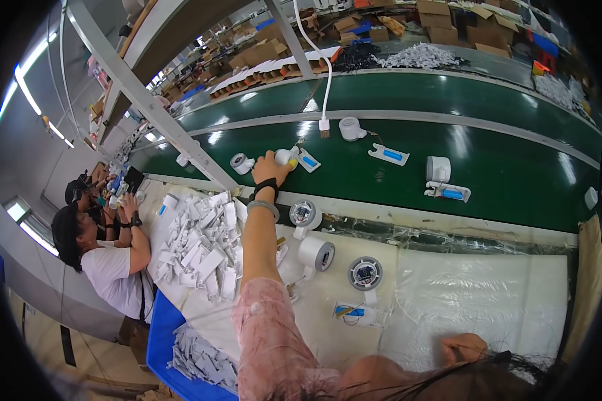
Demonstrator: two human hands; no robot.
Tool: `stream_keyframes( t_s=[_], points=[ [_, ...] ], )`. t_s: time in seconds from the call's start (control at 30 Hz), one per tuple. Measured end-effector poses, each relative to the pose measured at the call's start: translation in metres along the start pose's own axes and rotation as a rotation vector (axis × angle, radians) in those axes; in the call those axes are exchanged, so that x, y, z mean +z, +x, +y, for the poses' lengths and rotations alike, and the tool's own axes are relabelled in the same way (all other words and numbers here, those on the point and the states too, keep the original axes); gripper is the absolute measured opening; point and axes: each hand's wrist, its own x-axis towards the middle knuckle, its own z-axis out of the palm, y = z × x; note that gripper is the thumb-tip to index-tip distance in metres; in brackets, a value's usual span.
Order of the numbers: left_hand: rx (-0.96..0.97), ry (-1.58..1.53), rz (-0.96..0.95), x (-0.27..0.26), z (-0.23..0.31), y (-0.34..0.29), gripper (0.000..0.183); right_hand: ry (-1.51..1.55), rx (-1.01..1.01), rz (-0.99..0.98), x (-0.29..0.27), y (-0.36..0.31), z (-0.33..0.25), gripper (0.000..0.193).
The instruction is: The person picks up a fan base from the conveyor belt, fits a battery and a circuit board into the housing by hand, and places the assembled unit back onto the belt.
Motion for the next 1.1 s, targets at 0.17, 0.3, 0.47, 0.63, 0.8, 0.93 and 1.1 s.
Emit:
stream_keyframes(
  t_s=[0.17,0.3,0.47,0.63,0.8,0.93,1.1],
  points=[
    [-0.088,-0.086,-0.111,-0.018,-0.013,-0.002,0.063,0.069,-0.032,0.052,0.006,0.001,0.003,0.009],
    [-0.042,-0.116,-0.090,0.000,-0.011,-0.001,0.063,-0.029,-0.044,-0.128,-0.001,-0.006,0.012,0.009],
    [0.007,-0.021,-0.082,-0.011,-0.034,0.003,0.065,0.040,-0.008,-0.059,0.003,-0.002,0.006,0.011],
    [-0.045,-0.176,-0.115,-0.009,-0.007,-0.009,0.067,0.024,0.014,-0.126,-0.008,0.008,-0.004,0.012],
    [-0.055,-0.266,-0.093,-0.020,-0.005,-0.009,0.062,0.046,-0.010,-0.095,-0.009,0.012,-0.015,0.015],
    [-0.063,-0.539,-0.119,-0.045,0.034,-0.019,0.058,0.035,-0.013,-0.063,-0.009,0.013,-0.019,0.015],
    [0.291,-0.778,-0.236,-0.077,0.106,-0.053,0.048,-0.048,0.061,-0.001,-0.021,0.013,-0.044,0.016]
  ],
)
